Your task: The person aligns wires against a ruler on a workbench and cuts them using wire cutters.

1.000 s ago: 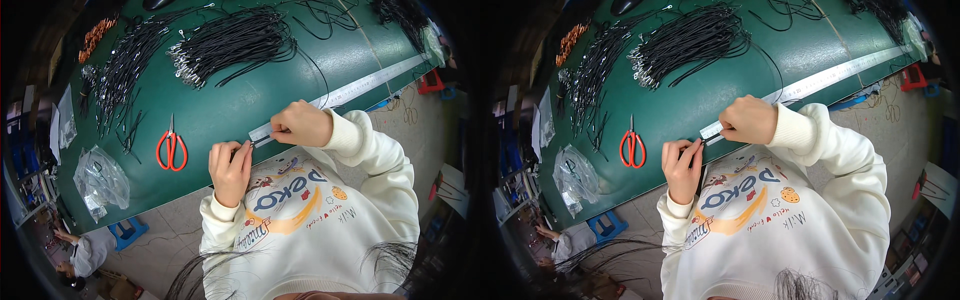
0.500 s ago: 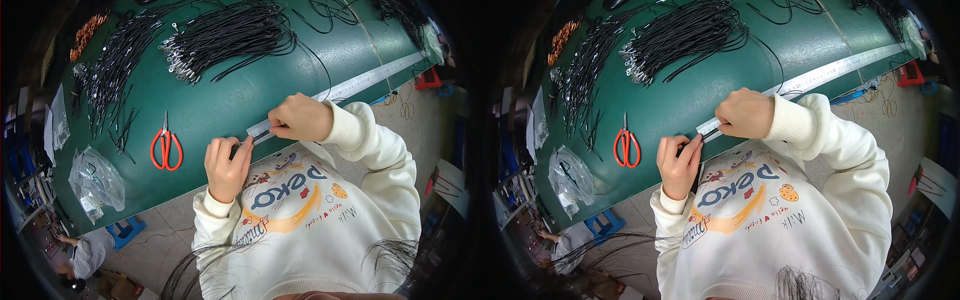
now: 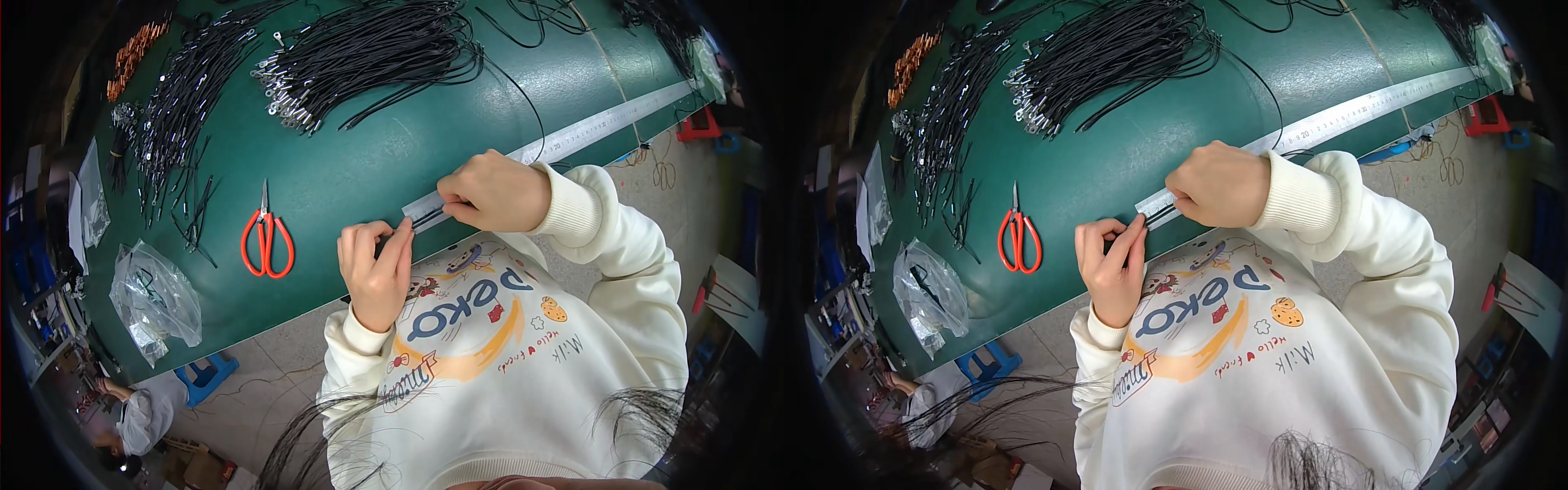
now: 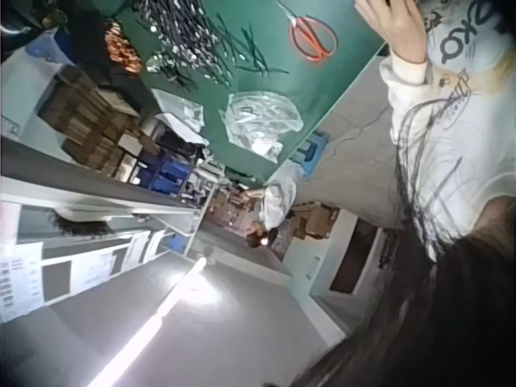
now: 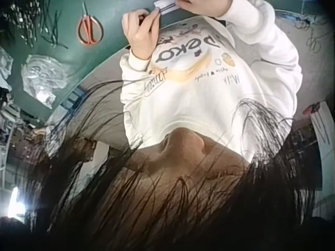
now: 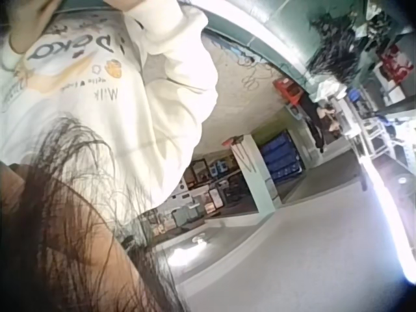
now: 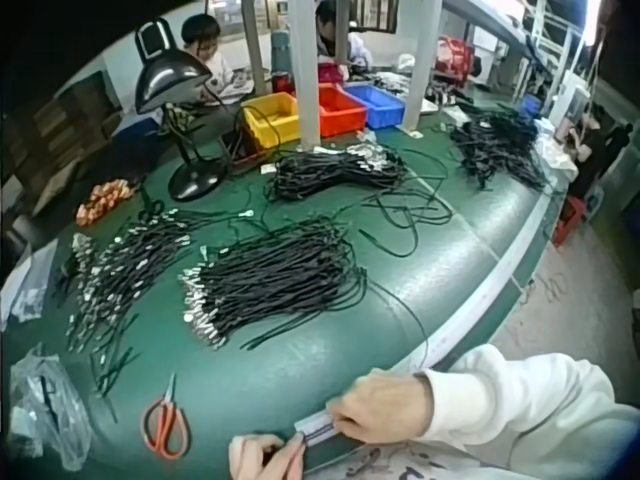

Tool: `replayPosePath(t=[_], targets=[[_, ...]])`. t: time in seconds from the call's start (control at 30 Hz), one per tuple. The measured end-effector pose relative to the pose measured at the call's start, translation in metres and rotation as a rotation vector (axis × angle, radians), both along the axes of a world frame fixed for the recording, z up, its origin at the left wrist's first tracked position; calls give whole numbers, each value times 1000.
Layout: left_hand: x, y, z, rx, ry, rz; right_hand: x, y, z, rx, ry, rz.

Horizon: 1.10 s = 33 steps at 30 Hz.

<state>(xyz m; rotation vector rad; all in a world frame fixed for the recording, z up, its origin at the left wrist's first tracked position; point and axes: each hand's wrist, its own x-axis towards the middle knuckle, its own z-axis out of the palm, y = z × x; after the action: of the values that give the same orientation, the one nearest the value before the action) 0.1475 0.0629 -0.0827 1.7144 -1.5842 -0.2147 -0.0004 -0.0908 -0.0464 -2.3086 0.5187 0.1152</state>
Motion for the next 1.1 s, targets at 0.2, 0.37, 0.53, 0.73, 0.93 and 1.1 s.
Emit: replayPosePath(t=[0.2, 0.37, 0.53, 0.73, 0.93, 1.1], targets=[[-1, 0, -4, -47, -138, -22, -5, 0, 6, 12, 39, -16], [1, -4, -1, -61, -194, -70, -21, -12, 16, 15, 122, -33], [0, -4, 4, -23, -182, -81, -39, -21, 19, 61, 187, -46], [-2, -6, 4, -19, -178, -87, -49, -26, 26, 51, 243, -31], [-2, -6, -3, -64, -187, -93, -54, -31, 23, -10, 306, -36], [-2, -6, -3, -49, -120, -97, -57, -32, 15, 42, 217, -69]])
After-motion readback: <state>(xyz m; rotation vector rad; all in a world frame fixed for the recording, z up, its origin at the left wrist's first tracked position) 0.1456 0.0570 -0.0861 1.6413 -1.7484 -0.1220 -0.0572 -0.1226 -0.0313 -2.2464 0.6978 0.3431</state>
